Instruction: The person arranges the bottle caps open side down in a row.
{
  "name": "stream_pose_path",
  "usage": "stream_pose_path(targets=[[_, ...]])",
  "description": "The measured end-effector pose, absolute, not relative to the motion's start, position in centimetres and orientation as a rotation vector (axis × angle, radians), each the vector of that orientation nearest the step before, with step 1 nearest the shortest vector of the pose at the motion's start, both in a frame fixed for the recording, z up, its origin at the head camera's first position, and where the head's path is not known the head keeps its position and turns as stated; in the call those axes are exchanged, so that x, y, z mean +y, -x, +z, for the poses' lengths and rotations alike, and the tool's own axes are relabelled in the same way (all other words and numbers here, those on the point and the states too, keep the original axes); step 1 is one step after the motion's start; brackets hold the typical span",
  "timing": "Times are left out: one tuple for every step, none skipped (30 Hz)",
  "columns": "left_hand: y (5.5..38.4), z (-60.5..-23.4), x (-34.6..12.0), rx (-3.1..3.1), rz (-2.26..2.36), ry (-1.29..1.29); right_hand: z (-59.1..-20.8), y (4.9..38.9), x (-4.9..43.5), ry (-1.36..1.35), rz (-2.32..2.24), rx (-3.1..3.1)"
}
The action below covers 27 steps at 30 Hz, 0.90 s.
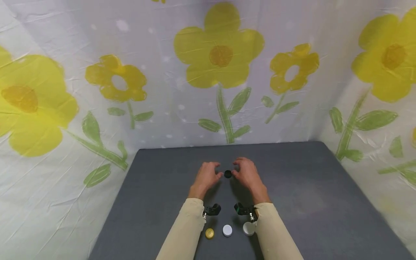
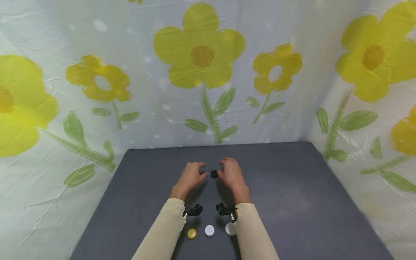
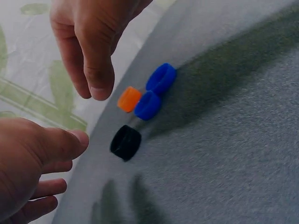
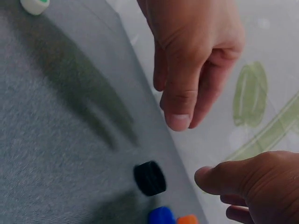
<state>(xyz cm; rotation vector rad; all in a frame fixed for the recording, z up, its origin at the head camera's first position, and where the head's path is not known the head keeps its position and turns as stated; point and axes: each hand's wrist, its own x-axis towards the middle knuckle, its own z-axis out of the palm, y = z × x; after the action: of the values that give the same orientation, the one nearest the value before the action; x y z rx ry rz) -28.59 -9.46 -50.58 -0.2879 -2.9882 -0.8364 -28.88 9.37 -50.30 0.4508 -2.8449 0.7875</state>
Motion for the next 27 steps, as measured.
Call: stream_pose_path(targets=[[28.7, -50.8, -9.4, -2.991, -0.821, 0.291, -50.5, 29.0, 9.3, -0.45, 0.779, -2.849], [28.8, -50.9, -9.2, -2.992, -0.815, 0.296, -50.7, 29.0, 9.3, -0.447, 0.772, -2.855], [28.9, -51.1, -9.1, -2.993, -0.806, 0.296, -51.0, 29.1, 9.3, -0.445, 0.769, -2.86], [28.9, -51.2, -9.0, -2.994, -0.802, 0.297, -51.2, 29.2, 9.2, -0.446, 0.763, -2.868], [29.0, -51.3, -8.8, -2.998, -0.797, 0.294, -51.4, 29.2, 9.2, -0.446, 0.756, -2.878], [29.0, -51.4, -8.7, -3.001, -0.8, 0.291, -51.6, 29.3, 9.2, -0.444, 0.756, -2.89], [29.1, -51.5, -8.5, -3.005, -0.796, 0.288, -51.8, 29.4, 9.2, -0.446, 0.751, -2.9], [29.1, -51.7, -8.4, -3.009, -0.79, 0.285, -52.1, 29.5, 9.1, -0.447, 0.745, -2.907], [29.2, -51.8, -8.3, -3.014, -0.778, 0.281, -52.3, 29.6, 9.1, -0.451, 0.735, -2.91], [29.3, -52.0, -8.2, -3.022, -0.766, 0.278, -52.6, 29.7, 9.1, -0.455, 0.724, -2.912], [29.4, -52.2, -8.1, -3.031, -0.749, 0.274, -52.8, 29.8, 9.0, -0.458, 0.719, -2.912], [29.4, -52.4, -8.0, -3.039, -0.731, 0.271, -53.0, 29.9, 8.9, -0.461, 0.718, -2.91], [29.5, -52.6, -7.9, -3.048, -0.712, 0.27, -53.2, 29.9, 8.9, -0.467, 0.712, -2.904], [29.5, -52.8, -7.8, -3.054, -0.695, 0.27, -53.4, 30.0, 8.9, -0.474, 0.708, -2.898], [29.6, -53.1, -7.7, -3.061, -0.677, 0.275, -53.5, 30.0, 8.8, -0.481, 0.708, -2.892], [29.6, -53.3, -7.6, -3.066, -0.658, 0.283, -53.7, 30.1, 8.8, -0.484, 0.704, -2.888], [29.6, -53.5, -7.6, -3.068, -0.639, 0.291, -53.8, 30.1, 8.7, -0.487, 0.698, -2.886], [29.5, -53.7, -7.5, -3.068, -0.621, 0.301, -53.9, 30.1, 8.7, -0.489, 0.695, -2.885], [29.5, -53.9, -7.4, -3.066, -0.606, 0.311, -54.0, 30.0, 8.6, -0.488, 0.691, -2.889], [29.5, -54.0, -7.3, -3.061, -0.59, 0.324, -54.1, 30.0, 8.6, -0.487, 0.686, -2.889], [29.5, -54.2, -7.3, -3.055, -0.576, 0.335, -54.2, 29.9, 8.5, -0.481, 0.688, -2.892], [29.4, -54.3, -7.2, -3.047, -0.573, 0.339, -54.2, 29.9, 8.5, -0.472, 0.687, -2.895], [29.4, -54.4, -7.1, -3.038, -0.575, 0.337, -54.2, 29.9, 8.4, -0.463, 0.691, -2.897], [29.4, -54.4, -7.0, -3.029, -0.584, 0.332, -54.2, 29.8, 8.3, -0.454, 0.695, -2.898], [29.4, -54.5, -6.9, -3.019, -0.597, 0.328, -54.2, 29.8, 8.3, -0.447, 0.696, -2.897], [29.3, -54.6, -6.9, -3.011, -0.609, 0.321, -54.3, 29.8, 8.3, -0.443, 0.698, -2.893], [29.3, -54.6, -6.8, -3.001, -0.627, 0.309, -54.3, 29.8, 8.3, -0.438, 0.7, -2.893]])
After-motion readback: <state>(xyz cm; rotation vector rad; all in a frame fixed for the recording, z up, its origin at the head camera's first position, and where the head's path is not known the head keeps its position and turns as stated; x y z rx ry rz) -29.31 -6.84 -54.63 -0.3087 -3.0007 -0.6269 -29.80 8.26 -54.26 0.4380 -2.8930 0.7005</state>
